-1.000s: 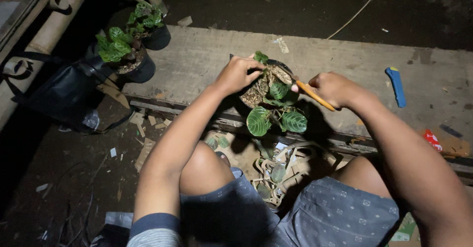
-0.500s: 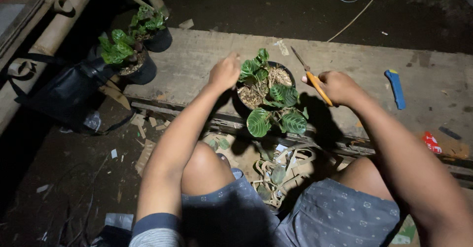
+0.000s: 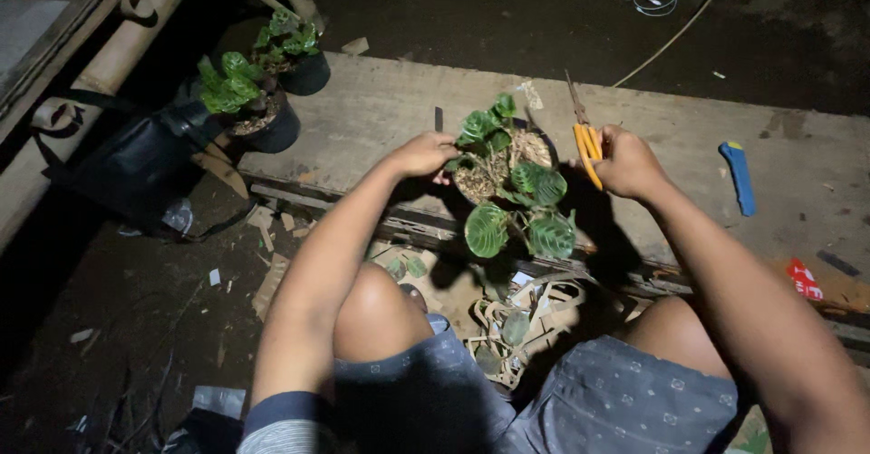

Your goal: The person trims leaves from potted plants using orange-handled scissors. They hold each pot with one hand and cut leaves with the other, then place the trimmed pots aside on a wooden platform.

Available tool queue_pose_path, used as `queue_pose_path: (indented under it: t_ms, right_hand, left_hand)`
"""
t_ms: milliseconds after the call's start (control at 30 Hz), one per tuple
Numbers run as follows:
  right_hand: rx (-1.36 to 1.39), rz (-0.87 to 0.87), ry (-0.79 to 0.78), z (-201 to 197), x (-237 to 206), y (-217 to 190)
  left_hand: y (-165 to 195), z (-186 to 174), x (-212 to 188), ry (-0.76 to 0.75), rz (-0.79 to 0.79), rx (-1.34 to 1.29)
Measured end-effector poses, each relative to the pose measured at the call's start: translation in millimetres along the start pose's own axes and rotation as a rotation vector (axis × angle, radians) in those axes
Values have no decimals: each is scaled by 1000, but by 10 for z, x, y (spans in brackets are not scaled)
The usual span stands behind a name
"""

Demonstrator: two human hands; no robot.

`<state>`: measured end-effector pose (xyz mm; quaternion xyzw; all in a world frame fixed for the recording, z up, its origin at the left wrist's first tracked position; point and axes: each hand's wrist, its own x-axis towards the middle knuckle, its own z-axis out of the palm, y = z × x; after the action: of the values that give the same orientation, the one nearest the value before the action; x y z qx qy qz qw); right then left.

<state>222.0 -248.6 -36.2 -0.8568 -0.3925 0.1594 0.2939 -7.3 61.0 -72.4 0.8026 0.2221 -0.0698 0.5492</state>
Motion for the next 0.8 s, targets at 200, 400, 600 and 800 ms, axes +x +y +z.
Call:
queue_pose_path:
  t_ms: [200,400,600,800]
  right_hand:
    - [32,-43,130,61,-2,-30]
    - [38,-72,255,158,-37,-32]
    - [66,-27,210,174,36,59]
    - [204,29,-23,-6,114,193]
  left_hand:
    - [156,201,10,-21,252,-61]
    - [515,343,-217,15,328,40]
    - [684,380,-311,66,393,204]
    - [260,134,-88,131,365,245]
